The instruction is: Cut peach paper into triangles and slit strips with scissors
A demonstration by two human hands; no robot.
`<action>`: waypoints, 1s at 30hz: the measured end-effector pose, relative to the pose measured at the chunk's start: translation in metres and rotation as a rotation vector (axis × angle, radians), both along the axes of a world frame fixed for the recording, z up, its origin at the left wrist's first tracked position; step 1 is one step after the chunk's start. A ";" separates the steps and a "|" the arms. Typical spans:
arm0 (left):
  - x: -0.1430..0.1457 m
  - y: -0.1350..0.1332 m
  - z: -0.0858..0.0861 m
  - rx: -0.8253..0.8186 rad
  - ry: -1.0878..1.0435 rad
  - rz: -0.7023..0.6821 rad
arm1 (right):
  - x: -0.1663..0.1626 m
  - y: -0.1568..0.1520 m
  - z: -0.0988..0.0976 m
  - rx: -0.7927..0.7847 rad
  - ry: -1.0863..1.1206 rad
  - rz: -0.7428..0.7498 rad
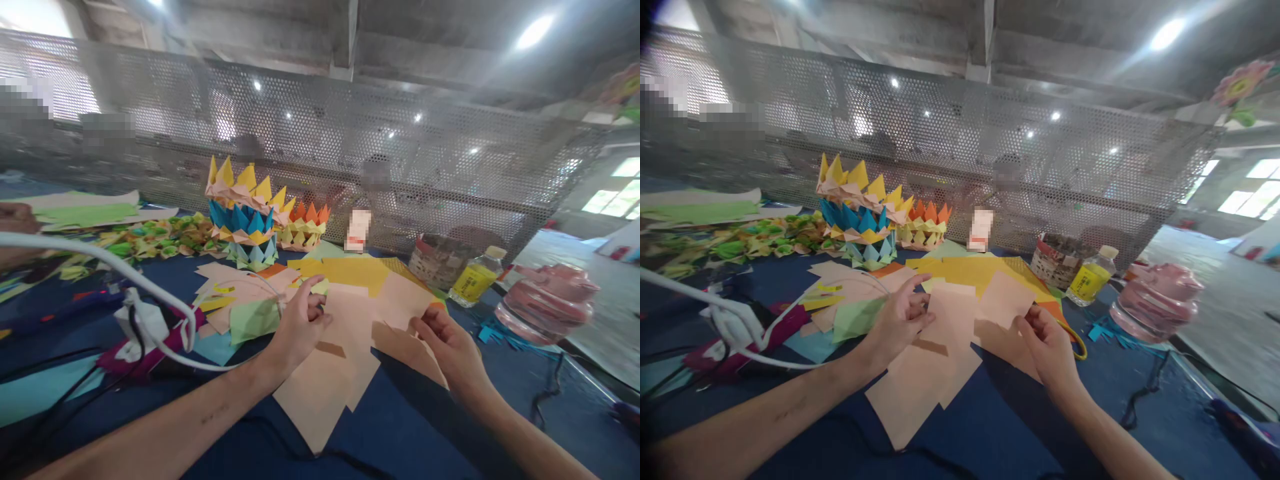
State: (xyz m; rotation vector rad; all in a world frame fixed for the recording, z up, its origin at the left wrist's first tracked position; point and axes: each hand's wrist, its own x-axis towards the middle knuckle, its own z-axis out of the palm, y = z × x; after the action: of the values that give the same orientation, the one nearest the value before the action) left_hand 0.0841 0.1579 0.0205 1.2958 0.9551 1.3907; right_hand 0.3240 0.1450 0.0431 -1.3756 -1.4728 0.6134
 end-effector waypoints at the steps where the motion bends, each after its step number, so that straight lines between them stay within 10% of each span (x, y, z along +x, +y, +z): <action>1: 0.000 0.000 0.000 -0.004 -0.004 0.009 | 0.000 0.000 0.000 -0.001 0.007 0.004; 20: -0.002 -0.006 0.018 -0.132 0.090 -0.030 | 0.006 0.007 -0.007 -0.019 0.064 0.076; 25: -0.008 -0.008 0.013 -0.158 0.507 -0.214 | 0.006 0.006 -0.007 -0.013 0.043 0.057; 30: -0.009 -0.017 0.010 0.199 0.979 -0.097 | 0.005 0.005 -0.005 -0.004 0.017 0.048</action>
State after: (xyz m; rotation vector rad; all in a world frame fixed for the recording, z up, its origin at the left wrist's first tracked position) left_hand 0.0748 0.1413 0.0305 2.2142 1.3645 0.7369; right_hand 0.3287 0.1498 0.0383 -1.3380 -1.4954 0.6575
